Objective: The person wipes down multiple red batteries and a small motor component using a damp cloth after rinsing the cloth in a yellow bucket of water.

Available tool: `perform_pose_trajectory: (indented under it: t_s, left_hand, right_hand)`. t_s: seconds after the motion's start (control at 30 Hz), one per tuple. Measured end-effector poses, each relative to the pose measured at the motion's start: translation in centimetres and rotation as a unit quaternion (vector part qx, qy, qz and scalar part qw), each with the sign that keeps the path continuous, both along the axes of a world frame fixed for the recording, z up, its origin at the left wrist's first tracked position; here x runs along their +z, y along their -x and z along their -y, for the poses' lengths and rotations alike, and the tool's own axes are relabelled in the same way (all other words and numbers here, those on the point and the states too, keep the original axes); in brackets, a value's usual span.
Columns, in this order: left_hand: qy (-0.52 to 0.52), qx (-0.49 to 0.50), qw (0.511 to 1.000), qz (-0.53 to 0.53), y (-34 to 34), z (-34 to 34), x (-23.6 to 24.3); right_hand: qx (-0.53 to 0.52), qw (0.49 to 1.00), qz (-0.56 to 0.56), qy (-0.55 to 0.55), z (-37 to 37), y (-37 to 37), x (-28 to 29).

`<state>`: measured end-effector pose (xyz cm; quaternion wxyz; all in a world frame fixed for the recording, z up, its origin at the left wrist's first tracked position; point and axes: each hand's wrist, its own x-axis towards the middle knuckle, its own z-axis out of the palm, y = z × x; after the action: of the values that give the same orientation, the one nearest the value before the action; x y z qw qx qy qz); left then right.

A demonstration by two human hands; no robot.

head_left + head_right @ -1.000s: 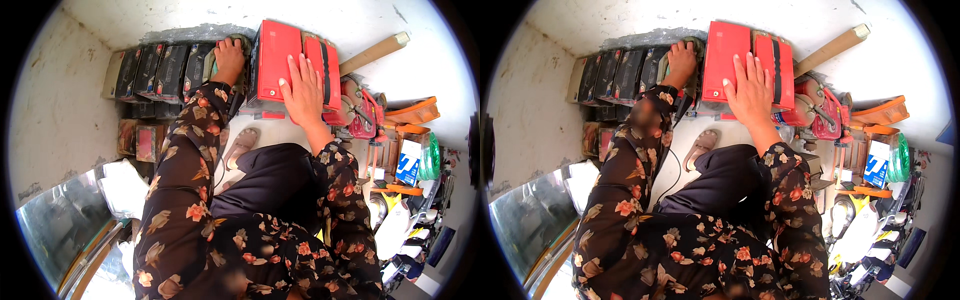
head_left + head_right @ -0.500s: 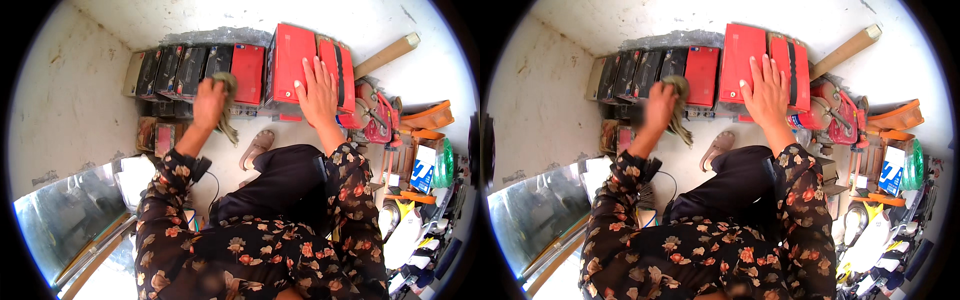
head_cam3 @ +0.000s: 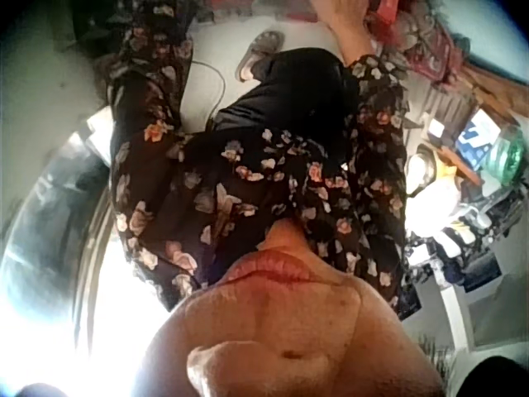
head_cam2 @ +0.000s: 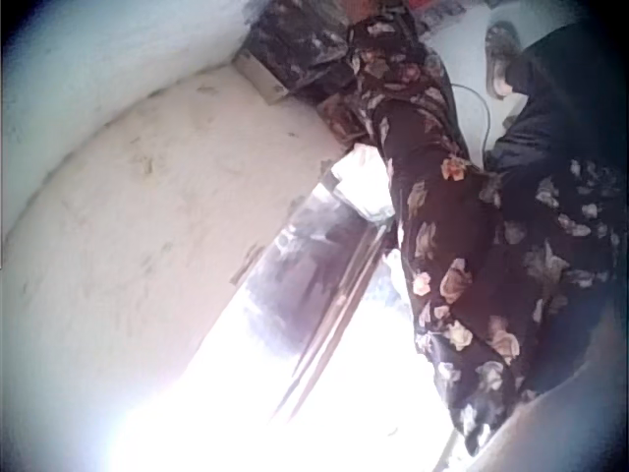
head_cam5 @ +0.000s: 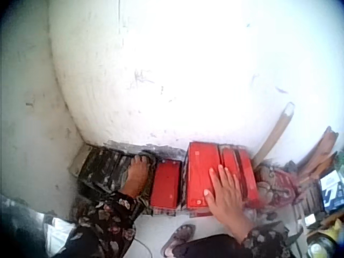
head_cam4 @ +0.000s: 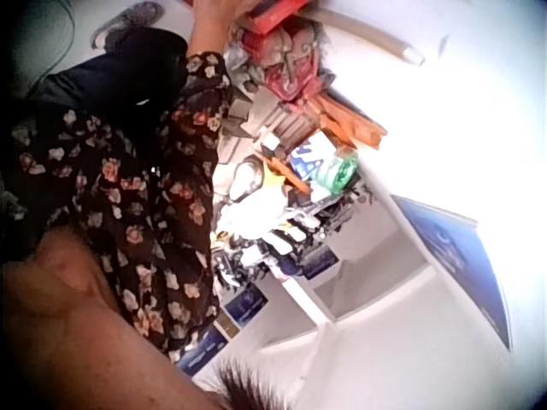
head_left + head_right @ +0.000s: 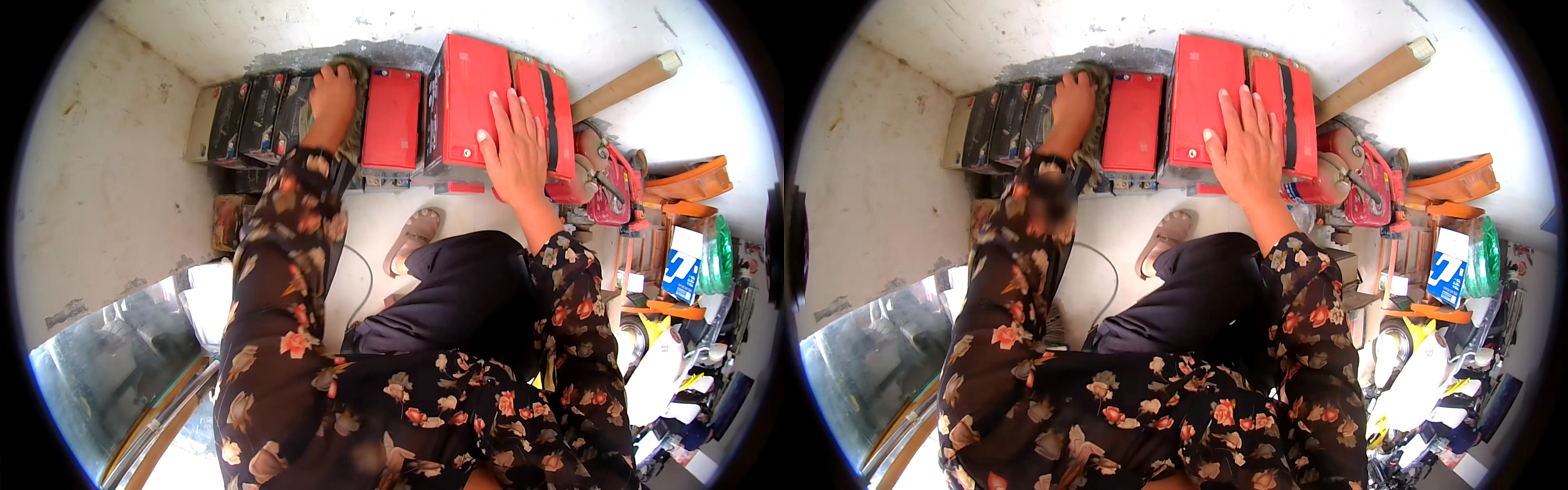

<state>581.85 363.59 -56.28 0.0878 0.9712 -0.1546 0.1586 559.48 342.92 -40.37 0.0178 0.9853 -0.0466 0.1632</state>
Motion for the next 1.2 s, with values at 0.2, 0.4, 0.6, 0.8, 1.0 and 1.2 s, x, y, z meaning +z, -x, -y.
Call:
perform_pose_trajectory:
  t_s: [0.2,0.4,0.6,0.8,1.0,1.2]
  left_hand:
    - [0.014,-0.132,0.99,-0.051,10.5,-4.9,1.3]
    - [-0.017,-0.075,0.995,-0.066,6.3,-3.1,0.5]
    - [-0.008,0.021,0.997,-0.074,-1.3,-0.5,0.7]
    - [-0.022,-0.085,0.993,-0.074,7.8,-6.0,0.8]
    - [0.025,-0.137,0.983,-0.119,13.3,-11.8,3.7]
    - [-0.034,-0.016,0.999,-0.016,7.3,-11.3,2.1]
  right_hand:
    - [-0.014,1.0,-0.015,-0.006,-0.2,0.0,0.0]
    - [-0.007,1.0,-0.02,-0.002,0.0,-0.1,-0.1]
    - [-0.002,1.0,-0.009,-0.009,0.2,0.2,0.0]
    - [-0.008,1.0,-0.003,-0.009,0.1,0.2,-0.1]
    - [-0.009,1.0,-0.005,-0.003,-0.1,0.1,0.0]
    - [-0.006,1.0,-0.004,-0.004,-0.1,-0.1,0.2]
